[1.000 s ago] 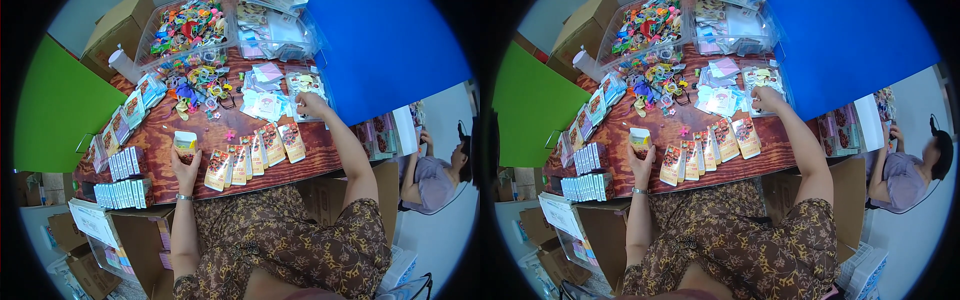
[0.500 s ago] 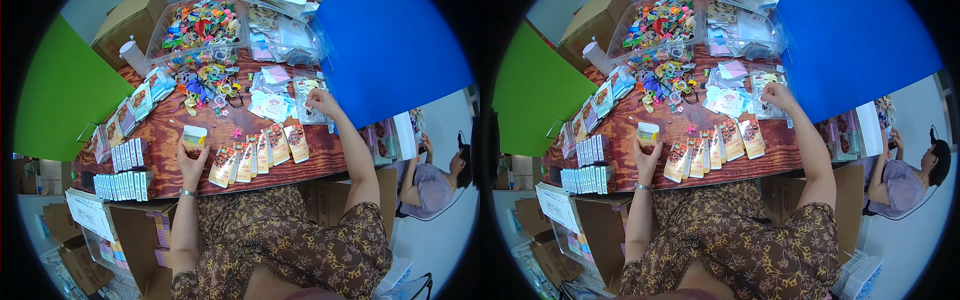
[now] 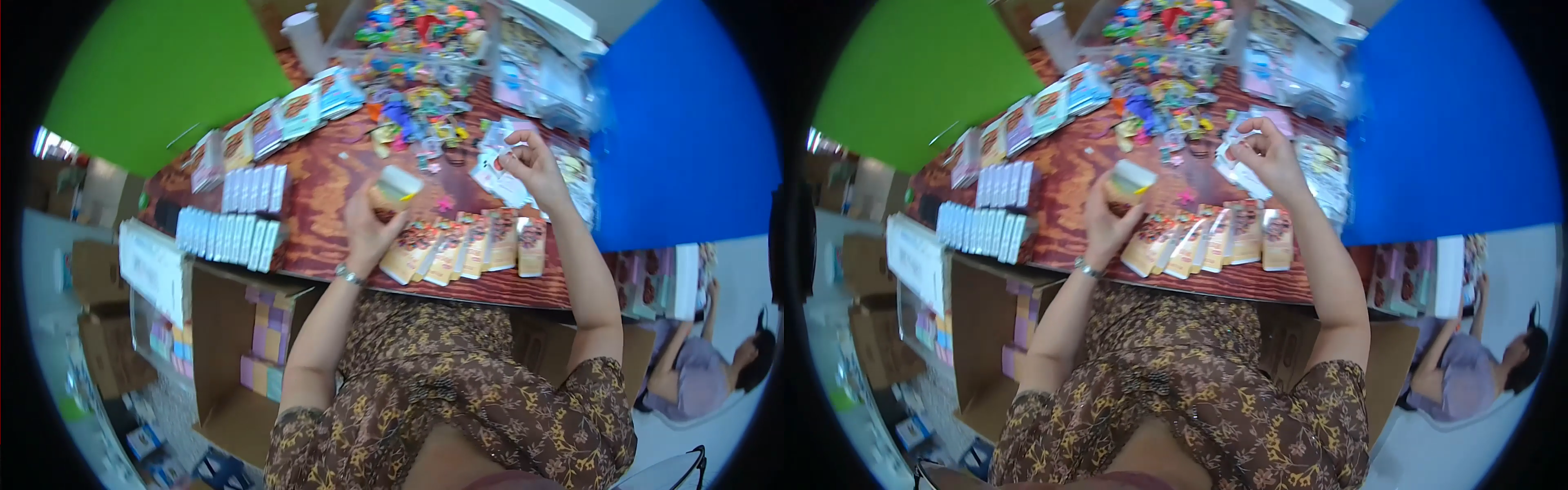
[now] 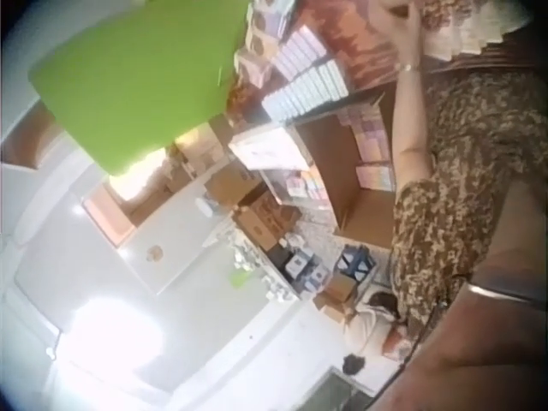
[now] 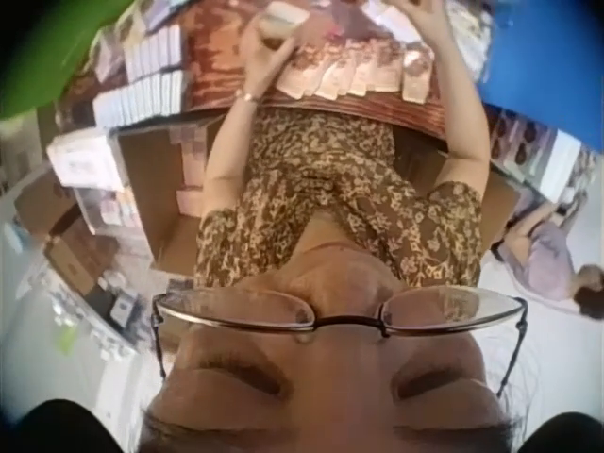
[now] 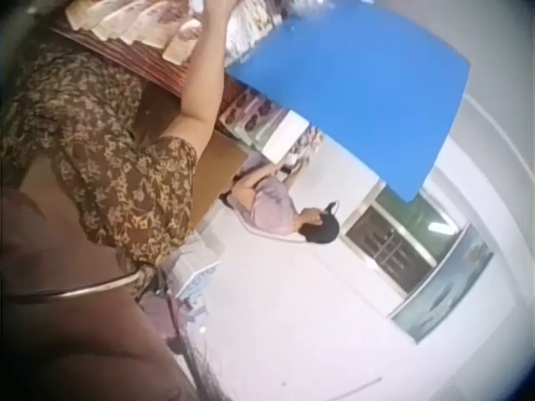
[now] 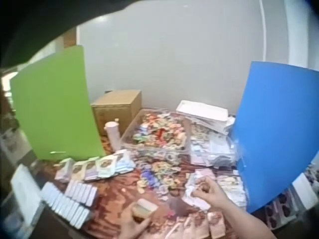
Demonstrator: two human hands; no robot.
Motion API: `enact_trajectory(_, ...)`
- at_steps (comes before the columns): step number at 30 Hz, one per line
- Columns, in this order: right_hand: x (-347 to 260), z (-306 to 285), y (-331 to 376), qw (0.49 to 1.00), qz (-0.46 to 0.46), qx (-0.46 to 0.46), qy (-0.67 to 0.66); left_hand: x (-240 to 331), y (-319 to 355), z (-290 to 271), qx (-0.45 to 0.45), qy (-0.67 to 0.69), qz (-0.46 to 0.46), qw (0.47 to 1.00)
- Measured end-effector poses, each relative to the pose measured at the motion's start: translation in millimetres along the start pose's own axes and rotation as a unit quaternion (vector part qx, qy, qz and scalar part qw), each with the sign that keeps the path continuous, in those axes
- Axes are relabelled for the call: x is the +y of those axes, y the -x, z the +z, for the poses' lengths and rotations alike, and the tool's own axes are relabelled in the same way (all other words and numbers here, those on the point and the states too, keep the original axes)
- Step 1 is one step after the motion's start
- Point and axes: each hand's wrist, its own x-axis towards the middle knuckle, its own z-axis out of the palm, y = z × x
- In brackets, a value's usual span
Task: Packaging and sorting small toy items into paper sleeves and boxes at a factory workbench.
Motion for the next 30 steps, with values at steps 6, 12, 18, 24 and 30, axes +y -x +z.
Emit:
enact_trajectory(6,-10.5,137.8,-2.9,0.947,-0.233,-0.014,0.220,16.0,0.1,-1.7,0.028,-0.045,0.048,0.997)
enact_trajectory(12,-12.8,164.7,-0.4,0.837,-0.405,-0.045,0.365,7.3,8.8,-13.6,0.062,-0.031,0.008,0.998)
enact_trajectory(18,13.2,153.8,1.7,0.877,-0.393,0.003,0.276,-1.0,10.9,-13.6,0.114,0.011,-0.012,0.993)
enact_trajectory(24,37.2,167.1,-1.8,0.858,-0.410,-0.065,0.305,-9.8,24.9,-12.3,0.063,0.008,-0.033,0.997)
enact_trajectory(30,35.6,164.8,-5.1,0.937,-0.260,-0.170,0.162,-24.0,21.4,-37.8,0.042,0.056,0.056,0.996)
